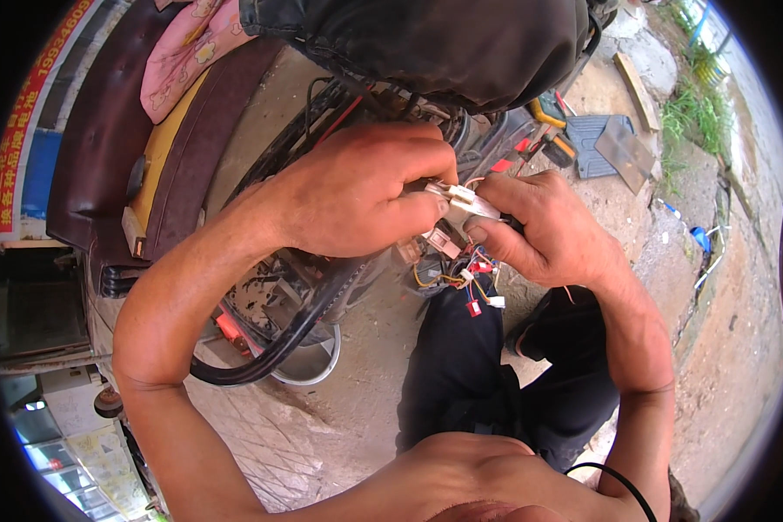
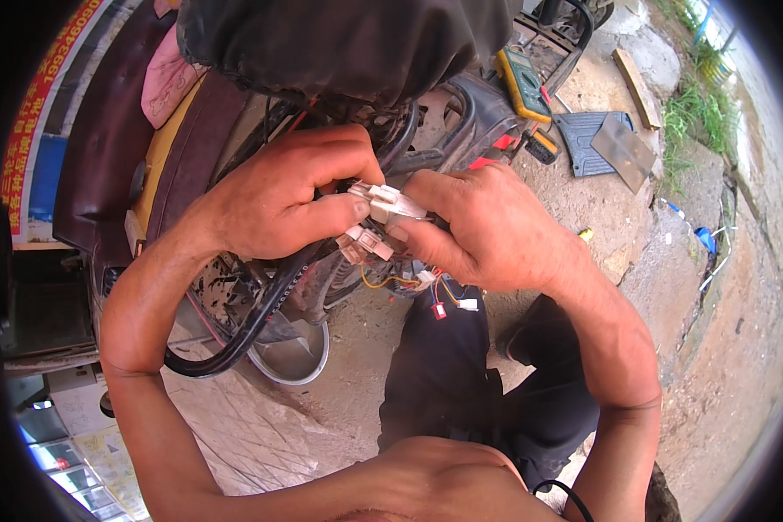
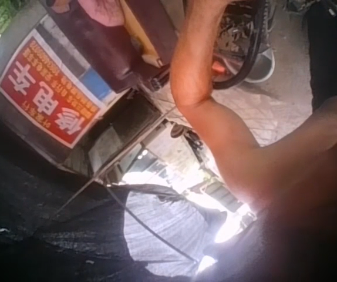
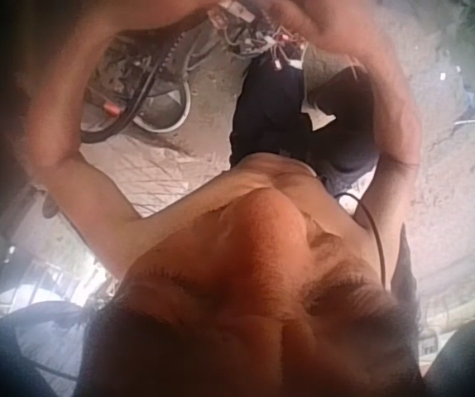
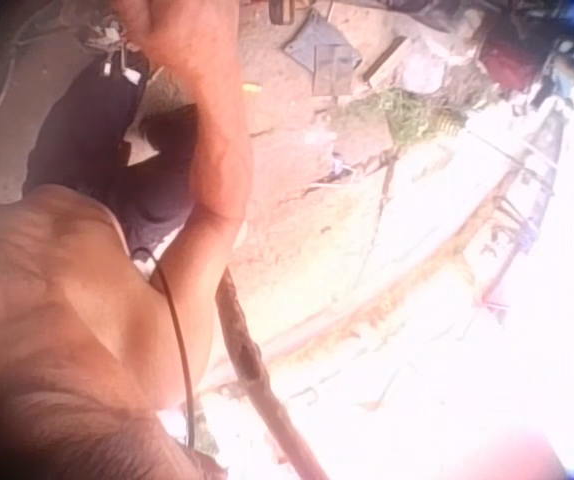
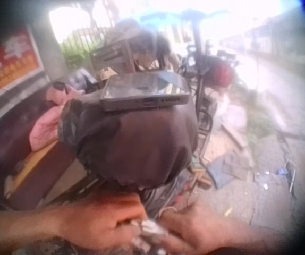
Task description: The person connects and disconnects electrical wire harnesses on a scooter, probing the terminal pins with a probe and securing wires into the plastic connector housings by hand.
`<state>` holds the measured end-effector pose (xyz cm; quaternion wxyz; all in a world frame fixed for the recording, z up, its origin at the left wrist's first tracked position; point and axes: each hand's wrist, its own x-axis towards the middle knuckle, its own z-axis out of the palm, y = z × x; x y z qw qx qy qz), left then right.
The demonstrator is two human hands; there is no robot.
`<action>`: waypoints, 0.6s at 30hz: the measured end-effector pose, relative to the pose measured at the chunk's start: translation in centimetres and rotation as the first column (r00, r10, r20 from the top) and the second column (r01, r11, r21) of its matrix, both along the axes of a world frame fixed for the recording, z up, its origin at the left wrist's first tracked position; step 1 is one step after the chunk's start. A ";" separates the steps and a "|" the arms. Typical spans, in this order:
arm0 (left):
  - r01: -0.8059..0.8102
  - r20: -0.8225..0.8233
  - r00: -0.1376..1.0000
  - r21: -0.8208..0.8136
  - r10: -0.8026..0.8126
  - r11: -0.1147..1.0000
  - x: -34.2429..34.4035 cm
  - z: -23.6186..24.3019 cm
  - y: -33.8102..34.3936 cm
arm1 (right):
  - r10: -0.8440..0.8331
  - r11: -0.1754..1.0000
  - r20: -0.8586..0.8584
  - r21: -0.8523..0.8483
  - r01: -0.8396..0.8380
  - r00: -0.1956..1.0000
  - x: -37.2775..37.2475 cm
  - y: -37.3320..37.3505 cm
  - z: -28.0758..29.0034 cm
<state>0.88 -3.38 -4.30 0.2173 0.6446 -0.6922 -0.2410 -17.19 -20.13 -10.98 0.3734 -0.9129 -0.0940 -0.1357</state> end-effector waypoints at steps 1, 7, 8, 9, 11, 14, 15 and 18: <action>0.001 -0.006 1.000 -0.016 -0.001 1.000 0.1 -0.1 0.1 | 0.012 1.000 -0.001 0.020 -0.012 1.000 0.1 0.0 -0.1; -0.377 -0.090 0.918 0.095 0.385 0.921 3.0 0.9 1.0 | -0.045 0.982 -0.007 0.183 0.046 0.999 -1.4 -3.5 -0.2; -0.458 -0.137 0.875 0.073 0.464 0.886 2.3 1.7 0.7 | -0.146 0.974 -0.001 0.174 0.144 0.989 -2.0 -4.2 0.0; -0.408 -0.066 0.900 0.219 0.431 0.886 1.8 2.3 0.0 | -0.176 0.950 -0.081 0.248 0.191 0.981 -3.0 -3.8 -0.1; -0.378 -0.101 0.909 0.201 0.403 0.903 2.0 0.9 0.2 | -0.158 0.958 -0.110 0.224 0.180 0.981 -3.5 -3.6 -0.7; -0.337 -0.139 0.917 0.228 0.373 0.914 2.0 0.3 0.5 | -0.147 0.970 -0.067 0.187 0.157 0.987 -3.9 -3.9 -1.4; -0.306 -0.172 0.921 0.233 0.349 0.923 1.9 0.2 0.4 | -0.156 0.969 -0.075 0.180 0.168 0.985 -4.0 -3.7 -1.3; -0.259 -0.155 0.939 0.267 0.307 0.928 0.7 0.8 -0.1 | -0.176 0.965 -0.106 0.180 0.193 0.979 -3.7 -2.9 -0.8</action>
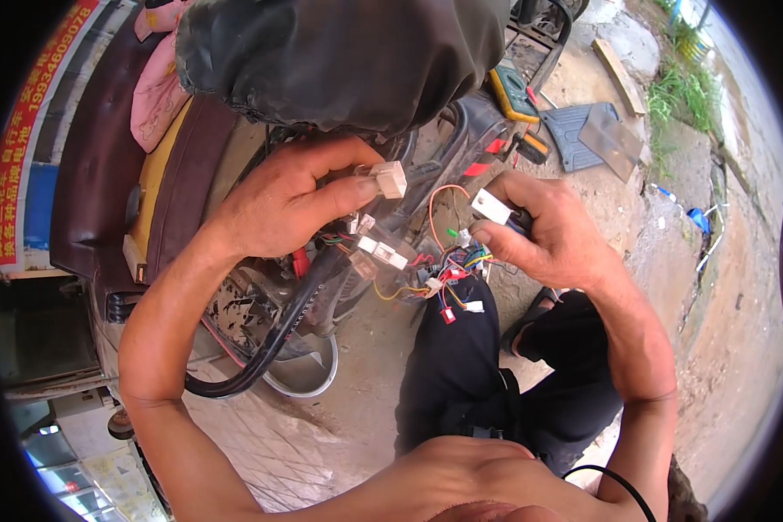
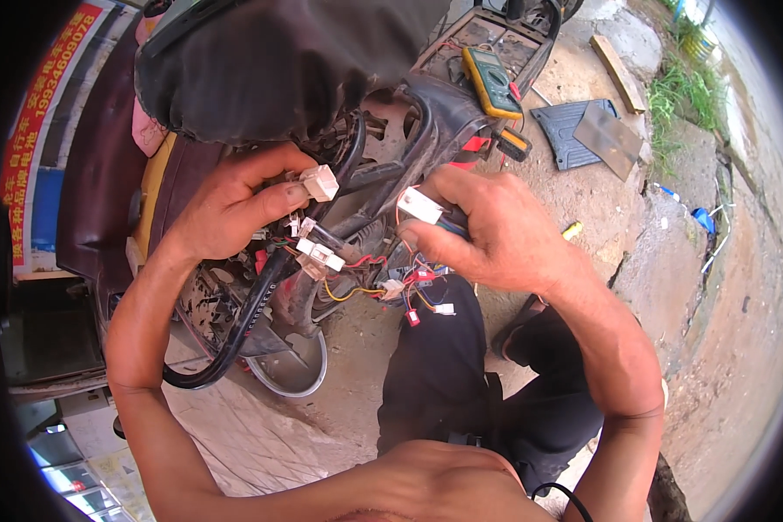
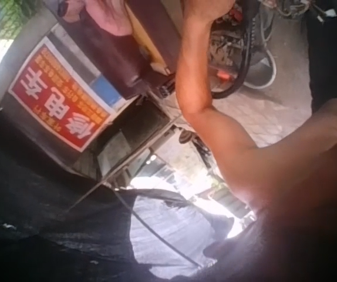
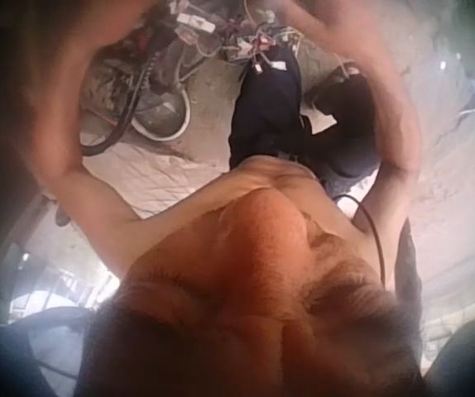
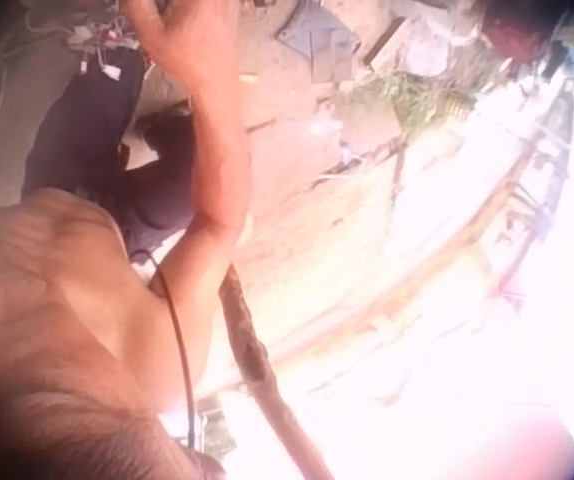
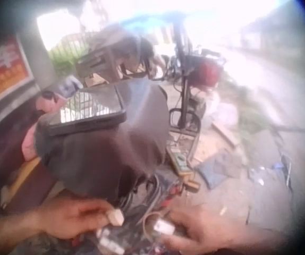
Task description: The person connects and disconnects electrical wire harnesses on a scooter, probing the terminal pins with a probe and securing wires into the plastic connector housings by hand.
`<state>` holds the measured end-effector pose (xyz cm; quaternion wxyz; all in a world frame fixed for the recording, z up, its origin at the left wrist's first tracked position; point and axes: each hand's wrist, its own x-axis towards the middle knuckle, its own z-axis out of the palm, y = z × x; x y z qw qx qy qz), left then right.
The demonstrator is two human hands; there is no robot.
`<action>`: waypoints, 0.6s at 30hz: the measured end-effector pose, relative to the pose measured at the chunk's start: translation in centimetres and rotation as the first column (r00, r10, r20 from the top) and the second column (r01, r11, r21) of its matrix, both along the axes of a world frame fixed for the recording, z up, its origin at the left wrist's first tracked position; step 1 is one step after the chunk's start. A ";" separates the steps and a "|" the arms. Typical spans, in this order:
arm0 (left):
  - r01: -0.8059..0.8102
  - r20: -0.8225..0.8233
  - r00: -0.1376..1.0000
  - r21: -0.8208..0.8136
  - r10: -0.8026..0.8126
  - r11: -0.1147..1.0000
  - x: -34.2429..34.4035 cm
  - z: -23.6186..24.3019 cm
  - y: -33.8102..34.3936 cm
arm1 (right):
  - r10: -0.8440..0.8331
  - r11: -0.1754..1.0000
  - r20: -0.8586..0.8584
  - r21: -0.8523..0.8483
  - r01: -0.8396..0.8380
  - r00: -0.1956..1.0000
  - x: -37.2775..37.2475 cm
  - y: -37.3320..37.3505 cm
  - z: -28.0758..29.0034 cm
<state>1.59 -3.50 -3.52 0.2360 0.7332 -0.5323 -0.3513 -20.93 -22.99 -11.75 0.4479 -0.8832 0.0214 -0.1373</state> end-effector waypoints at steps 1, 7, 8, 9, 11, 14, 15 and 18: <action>0.001 0.000 1.000 -0.001 -0.001 1.000 -0.2 0.0 -0.2 | -0.018 1.000 0.011 0.024 0.017 1.000 0.1 0.4 0.0; 0.053 0.085 0.995 -0.085 -0.045 0.995 -0.9 0.3 -0.4 | -0.057 0.989 -0.057 0.135 0.064 0.997 0.5 1.1 0.2; 0.050 0.073 0.996 -0.070 -0.045 0.996 -0.9 0.3 -0.4 | -0.067 0.989 -0.063 0.130 0.075 0.996 0.7 1.3 0.3; 0.049 0.061 0.997 -0.055 -0.045 0.997 -0.9 0.1 -0.3 | -0.077 0.988 -0.069 0.126 0.086 0.995 0.9 1.4 0.3; 0.061 0.071 0.996 -0.096 -0.055 0.994 -1.0 -0.1 0.0 | -0.079 0.970 -0.088 0.224 0.097 0.993 1.0 1.8 0.5; 0.079 0.092 0.993 -0.133 -0.067 0.988 -1.0 -0.3 0.0 | -0.101 0.892 -0.075 0.436 0.124 0.992 1.8 2.4 -0.2; 0.086 0.102 0.992 -0.130 -0.073 0.988 -1.0 -0.3 0.0 | -0.130 0.827 -0.048 0.546 0.135 0.990 2.1 2.6 -0.5; 0.095 0.102 0.992 -0.160 -0.079 0.983 -1.0 -0.5 0.0 | -0.171 0.825 -0.012 0.544 0.150 0.985 3.1 2.7 -0.5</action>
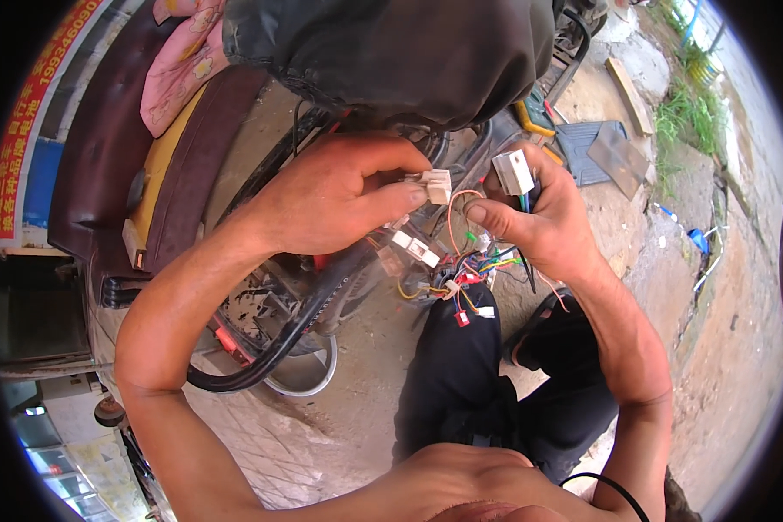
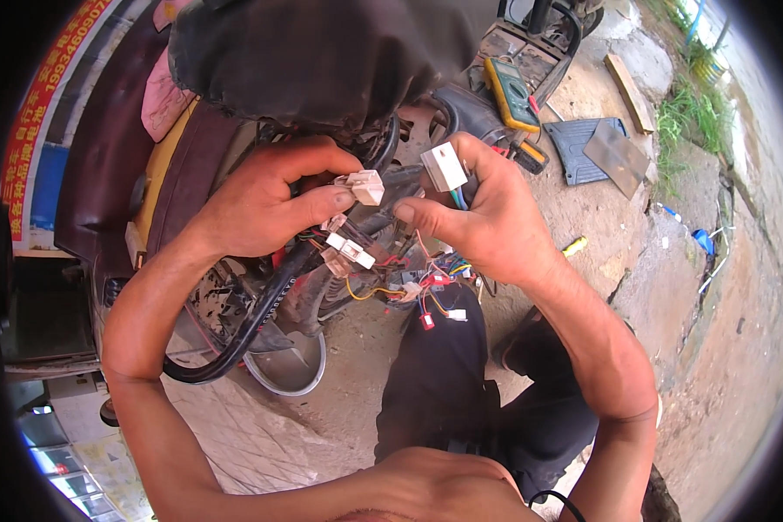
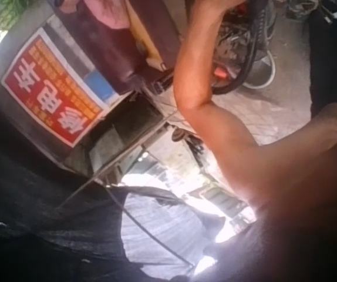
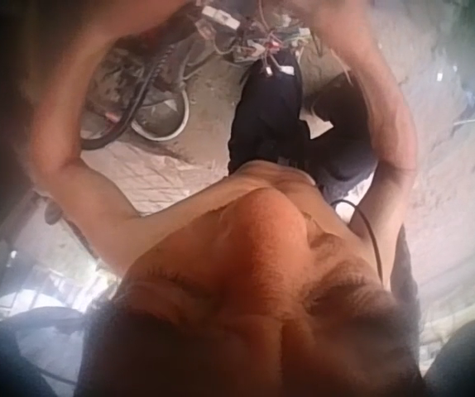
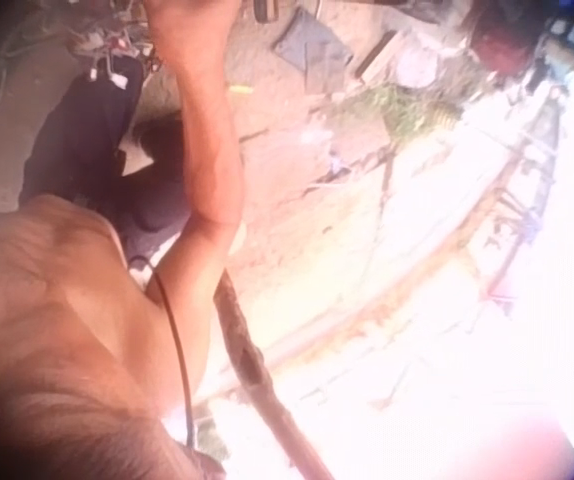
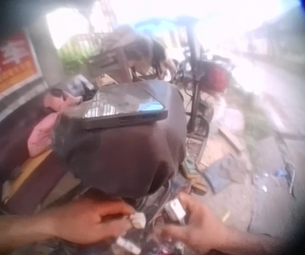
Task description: The person connects and disconnects electrical wire harnesses on a scooter, probing the terminal pins with a probe and securing wires into the plastic connector housings by hand.
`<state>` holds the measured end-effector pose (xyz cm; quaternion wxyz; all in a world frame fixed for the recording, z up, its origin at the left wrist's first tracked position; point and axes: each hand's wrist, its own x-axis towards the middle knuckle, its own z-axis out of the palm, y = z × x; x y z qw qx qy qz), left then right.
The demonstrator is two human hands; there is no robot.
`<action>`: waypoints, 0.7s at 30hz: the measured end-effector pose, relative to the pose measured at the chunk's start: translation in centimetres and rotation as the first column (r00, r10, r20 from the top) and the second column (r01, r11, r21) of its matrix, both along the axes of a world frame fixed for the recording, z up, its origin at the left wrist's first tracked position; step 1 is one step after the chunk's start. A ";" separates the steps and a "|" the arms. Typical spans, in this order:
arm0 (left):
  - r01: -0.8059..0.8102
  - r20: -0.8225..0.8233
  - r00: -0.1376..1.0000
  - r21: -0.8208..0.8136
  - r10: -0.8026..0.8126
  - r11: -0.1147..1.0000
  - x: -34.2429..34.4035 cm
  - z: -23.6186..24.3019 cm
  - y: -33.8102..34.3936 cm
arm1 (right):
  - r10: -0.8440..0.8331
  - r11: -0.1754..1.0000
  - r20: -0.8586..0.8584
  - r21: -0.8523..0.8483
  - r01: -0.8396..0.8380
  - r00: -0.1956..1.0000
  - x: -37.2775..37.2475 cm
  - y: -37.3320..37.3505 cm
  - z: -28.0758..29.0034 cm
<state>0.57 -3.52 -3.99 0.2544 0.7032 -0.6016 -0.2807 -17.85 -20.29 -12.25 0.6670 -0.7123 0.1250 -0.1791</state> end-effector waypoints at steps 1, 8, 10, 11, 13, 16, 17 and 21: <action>-0.003 0.002 1.000 0.009 0.003 1.000 0.0 0.0 -0.1 | 0.042 0.999 0.003 0.004 -0.042 0.999 0.1 -0.1 -0.1; -0.003 0.012 1.000 -0.019 0.003 1.000 0.2 -0.1 0.2 | 0.093 0.980 0.098 0.166 -0.109 0.991 1.5 1.8 0.3; 0.012 0.047 0.999 -0.009 -0.012 1.000 0.2 0.0 0.1 | 0.112 0.979 0.089 0.163 -0.125 0.990 1.5 1.9 0.2; 0.013 0.047 0.999 -0.012 -0.013 1.000 0.1 0.2 0.1 | 0.091 0.984 0.107 0.146 -0.106 0.990 1.6 1.9 -0.2; -0.046 -0.042 0.998 0.074 0.050 0.996 -0.1 0.5 0.0 | 0.069 0.989 0.123 0.125 -0.084 0.990 1.6 1.9 -0.3; -0.095 -0.072 0.992 0.095 0.102 0.991 0.0 0.5 0.1 | 0.026 0.975 0.095 0.216 -0.046 0.995 1.5 1.8 -0.2; -0.091 -0.072 0.993 0.093 0.098 0.991 0.0 0.6 0.3 | 0.018 0.975 0.096 0.219 -0.039 0.995 1.6 1.7 -0.2; -0.147 -0.131 0.979 0.088 0.157 0.985 0.4 0.4 0.3 | 0.003 0.943 0.045 0.332 -0.018 0.999 1.0 0.7 -0.8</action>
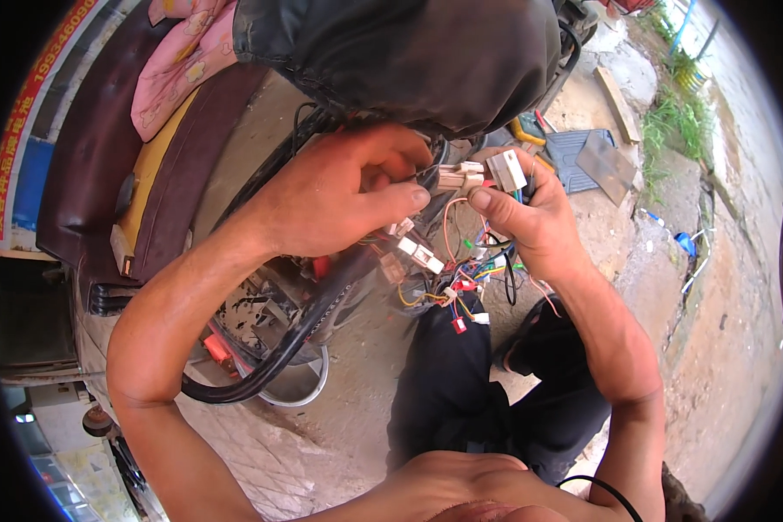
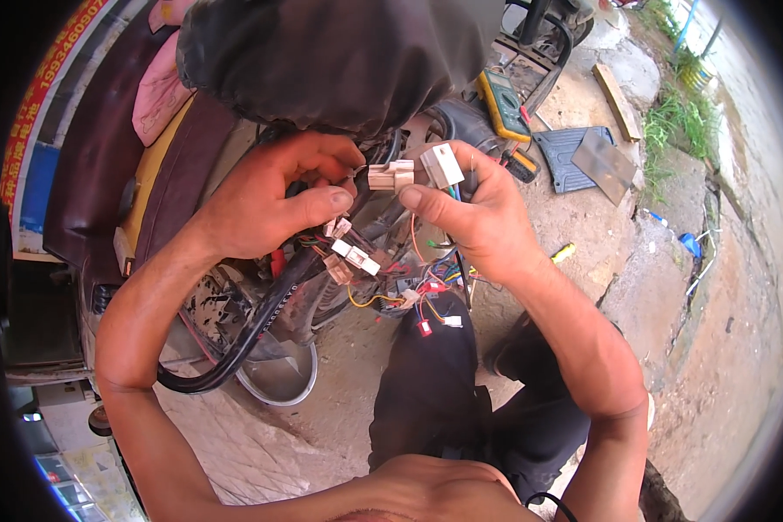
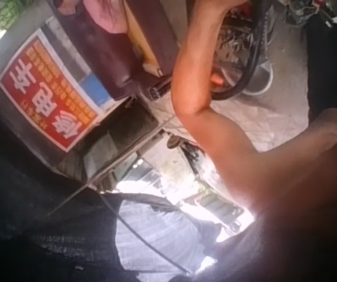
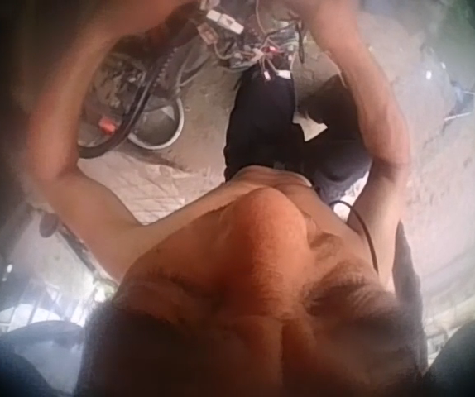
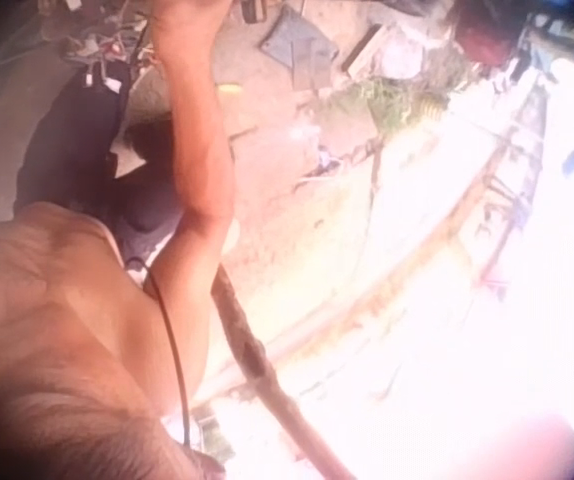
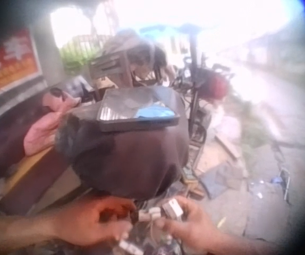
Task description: The person connects and disconnects electrical wire harnesses on a scooter, probing the terminal pins with a probe and securing wires into the plastic connector housings by hand.
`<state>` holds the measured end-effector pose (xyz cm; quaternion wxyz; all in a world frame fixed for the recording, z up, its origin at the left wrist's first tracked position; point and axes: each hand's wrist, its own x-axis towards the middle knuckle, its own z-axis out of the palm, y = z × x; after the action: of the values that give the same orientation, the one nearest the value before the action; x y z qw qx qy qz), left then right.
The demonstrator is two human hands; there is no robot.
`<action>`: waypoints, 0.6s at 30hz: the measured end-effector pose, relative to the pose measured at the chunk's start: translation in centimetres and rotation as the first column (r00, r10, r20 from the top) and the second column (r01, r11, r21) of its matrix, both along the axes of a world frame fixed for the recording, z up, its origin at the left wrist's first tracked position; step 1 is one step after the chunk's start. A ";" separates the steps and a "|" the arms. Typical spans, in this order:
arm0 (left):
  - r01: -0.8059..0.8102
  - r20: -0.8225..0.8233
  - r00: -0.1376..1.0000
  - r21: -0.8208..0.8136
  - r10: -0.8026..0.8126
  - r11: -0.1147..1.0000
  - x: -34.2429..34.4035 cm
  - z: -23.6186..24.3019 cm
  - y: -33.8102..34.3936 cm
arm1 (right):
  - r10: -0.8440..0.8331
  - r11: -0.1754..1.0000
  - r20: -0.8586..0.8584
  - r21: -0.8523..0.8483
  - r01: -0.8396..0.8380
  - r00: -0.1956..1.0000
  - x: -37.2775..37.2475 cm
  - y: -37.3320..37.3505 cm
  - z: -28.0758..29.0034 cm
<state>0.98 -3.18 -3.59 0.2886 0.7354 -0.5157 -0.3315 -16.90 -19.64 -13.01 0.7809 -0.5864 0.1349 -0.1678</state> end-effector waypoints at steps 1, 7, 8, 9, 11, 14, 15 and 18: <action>-0.019 -0.088 0.996 -0.021 0.017 1.000 0.1 -0.2 0.0 | 0.017 0.997 0.011 0.073 -0.018 1.000 -0.1 -0.1 0.0; 0.003 -0.062 0.998 -0.023 -0.005 1.000 0.3 -0.6 -0.1 | 0.006 0.993 -0.011 0.114 -0.004 1.000 -0.3 -0.4 0.3; 0.008 -0.063 0.998 -0.022 -0.009 1.000 0.2 -0.9 -0.1 | -0.002 0.997 -0.042 0.078 0.006 0.999 -0.2 -0.2 0.5; -0.015 -0.076 0.997 -0.036 0.012 0.999 0.1 -1.2 -0.1 | -0.006 0.997 -0.043 0.080 0.010 0.999 -0.2 -0.1 0.5; -0.034 -0.087 0.996 -0.049 0.029 0.998 0.0 -1.6 -0.2 | -0.020 1.000 -0.068 0.014 0.021 0.998 -0.2 0.2 0.6; -0.063 -0.165 0.985 -0.090 0.048 0.994 0.0 -1.8 -0.4 | -0.037 0.999 -0.062 0.005 0.037 0.997 -0.2 0.4 0.8; -0.054 -0.152 0.988 -0.095 0.039 0.994 -0.1 -1.7 -0.4 | -0.033 0.999 -0.062 0.019 0.034 0.998 -0.2 0.4 0.7; -0.031 -0.118 0.993 -0.128 0.016 0.991 0.1 -2.0 -0.2 | -0.008 0.998 -0.030 0.056 0.010 1.000 0.0 0.3 0.5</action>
<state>1.07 -3.41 -5.60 0.3695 0.7005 -0.5096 -0.3364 -16.95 -19.32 -12.52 0.7943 -0.5659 0.1538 -0.1588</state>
